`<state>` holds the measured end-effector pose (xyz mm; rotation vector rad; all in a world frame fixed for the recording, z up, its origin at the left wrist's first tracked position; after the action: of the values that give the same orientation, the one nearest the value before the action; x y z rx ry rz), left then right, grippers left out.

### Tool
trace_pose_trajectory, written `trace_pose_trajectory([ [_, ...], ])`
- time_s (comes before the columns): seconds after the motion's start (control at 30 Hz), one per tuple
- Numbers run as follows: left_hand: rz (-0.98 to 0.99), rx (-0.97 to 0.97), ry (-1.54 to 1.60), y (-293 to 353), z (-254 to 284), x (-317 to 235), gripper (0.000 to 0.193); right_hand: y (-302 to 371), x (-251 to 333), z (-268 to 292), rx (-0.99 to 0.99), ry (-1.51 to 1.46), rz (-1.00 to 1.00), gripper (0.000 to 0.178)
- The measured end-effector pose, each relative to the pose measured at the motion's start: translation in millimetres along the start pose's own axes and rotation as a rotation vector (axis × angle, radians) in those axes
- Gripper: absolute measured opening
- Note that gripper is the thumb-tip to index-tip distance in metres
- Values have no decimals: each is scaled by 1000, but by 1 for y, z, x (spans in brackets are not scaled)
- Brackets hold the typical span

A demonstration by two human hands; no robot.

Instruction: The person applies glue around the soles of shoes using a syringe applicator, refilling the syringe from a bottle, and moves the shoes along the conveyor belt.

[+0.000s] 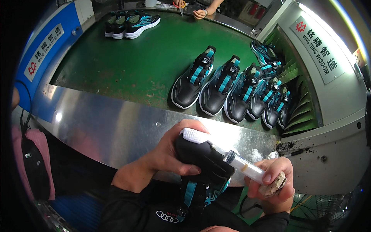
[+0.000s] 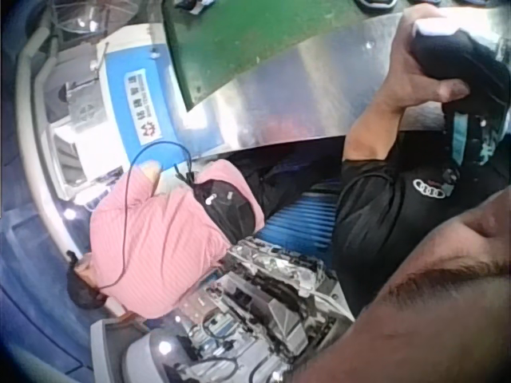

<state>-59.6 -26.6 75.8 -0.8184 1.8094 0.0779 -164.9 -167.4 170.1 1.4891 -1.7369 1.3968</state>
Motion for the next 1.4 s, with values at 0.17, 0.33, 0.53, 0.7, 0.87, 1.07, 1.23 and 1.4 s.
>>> trace_pose_trajectory([
  [0.17, 40, -56, 36, 3, 6, 6, 80, 1, 1, -1, -37, 66, -48, 52],
  [0.33, 74, -187, 1, -2, 11, 3, 76, 7, -2, 8, -51, 97, -27, 51],
  [0.53, 77, -163, 56, -5, 21, 7, 77, 23, -7, 20, -111, 141, -28, 49],
  [0.7, 106, -136, 15, -4, 29, 15, 81, 41, -15, 32, -172, 156, -14, 47],
  [0.87, 144, -294, 153, -7, 36, 17, 78, 60, -27, 47, -182, 137, 9, 44],
  [1.07, 170, -374, 221, -10, 51, 33, 69, 77, -44, 59, -217, 51, -29, 41],
  [1.23, 246, -375, 326, -5, 61, 44, 64, 98, -54, 61, -169, 40, -80, 37],
  [1.4, 301, -278, 612, -7, 61, 53, 58, 113, -54, 60, -139, 98, -49, 35],
])
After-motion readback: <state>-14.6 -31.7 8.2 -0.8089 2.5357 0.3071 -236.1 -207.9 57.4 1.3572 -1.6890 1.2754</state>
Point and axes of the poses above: each hand's wrist, its own y-axis away from the middle knuckle, its own z-axis out of the back of the hand, x = y × z, the point moved 7 cm from there along -y, towards the middle knuckle, and after that the axes turned 8 degrees about z, right-handed, at the moved point
